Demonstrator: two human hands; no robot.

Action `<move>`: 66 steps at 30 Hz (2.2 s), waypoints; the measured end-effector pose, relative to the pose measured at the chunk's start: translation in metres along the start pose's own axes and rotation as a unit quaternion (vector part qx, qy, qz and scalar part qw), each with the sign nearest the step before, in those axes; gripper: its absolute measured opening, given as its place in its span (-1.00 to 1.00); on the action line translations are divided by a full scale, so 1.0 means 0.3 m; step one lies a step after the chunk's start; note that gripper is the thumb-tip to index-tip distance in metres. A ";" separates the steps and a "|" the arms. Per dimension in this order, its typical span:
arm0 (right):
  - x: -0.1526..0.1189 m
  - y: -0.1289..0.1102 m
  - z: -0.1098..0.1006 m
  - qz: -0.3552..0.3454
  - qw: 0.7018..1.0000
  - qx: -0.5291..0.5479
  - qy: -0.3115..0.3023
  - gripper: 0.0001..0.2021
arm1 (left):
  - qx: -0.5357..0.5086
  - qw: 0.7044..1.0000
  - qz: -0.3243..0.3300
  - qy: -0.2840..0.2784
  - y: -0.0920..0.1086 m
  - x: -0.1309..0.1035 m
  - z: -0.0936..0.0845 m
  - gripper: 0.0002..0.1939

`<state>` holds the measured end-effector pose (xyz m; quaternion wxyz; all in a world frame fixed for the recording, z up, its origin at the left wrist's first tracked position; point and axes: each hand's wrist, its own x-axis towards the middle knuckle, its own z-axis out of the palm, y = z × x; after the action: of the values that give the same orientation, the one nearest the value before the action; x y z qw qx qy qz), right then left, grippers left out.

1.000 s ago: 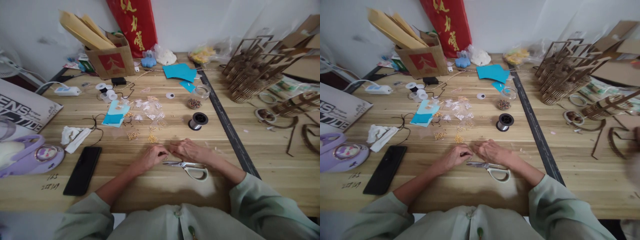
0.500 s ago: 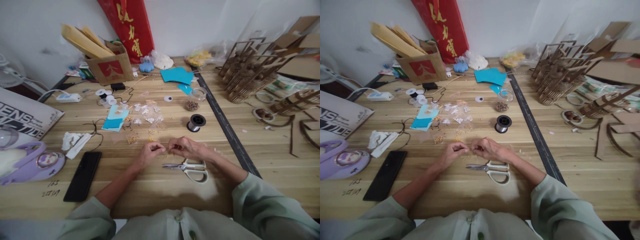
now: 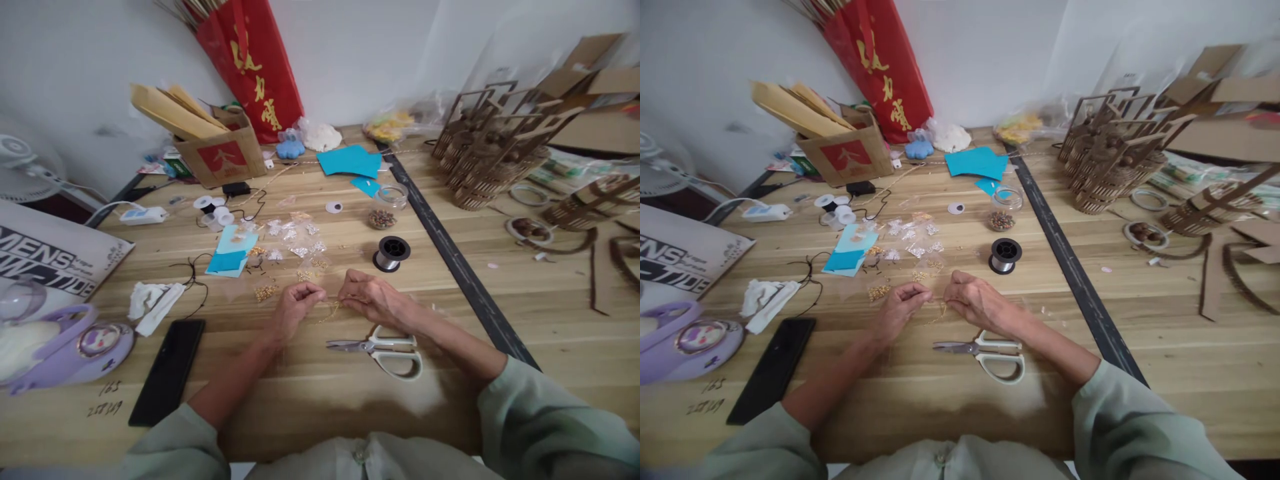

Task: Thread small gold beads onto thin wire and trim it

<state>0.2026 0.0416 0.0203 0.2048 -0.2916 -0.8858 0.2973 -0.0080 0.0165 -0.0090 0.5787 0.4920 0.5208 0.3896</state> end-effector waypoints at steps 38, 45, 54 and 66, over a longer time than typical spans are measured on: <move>-0.016 -0.064 -0.011 -0.023 0.995 -0.093 0.005 -0.82 | -0.016 1.000 0.010 -0.018 0.030 0.010 0.027 -0.75; -0.015 -0.090 -0.014 -0.043 0.989 -0.138 0.007 -0.79 | -0.009 0.998 0.005 -0.066 0.030 0.011 0.032 -0.78; -0.007 -0.089 -0.017 -0.051 0.994 -0.091 -0.011 -0.83 | -0.019 0.997 0.031 -0.070 0.031 0.008 0.025 -0.76; -0.004 -0.069 0.007 -0.007 0.997 -0.079 0.023 -0.87 | -0.090 0.994 -0.013 -0.067 0.004 -0.013 0.048 -0.67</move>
<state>0.1942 0.0265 0.0318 0.2039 -0.3073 -0.9035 0.2184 0.0055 0.0105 -0.0074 0.6597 0.4556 0.4499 0.3934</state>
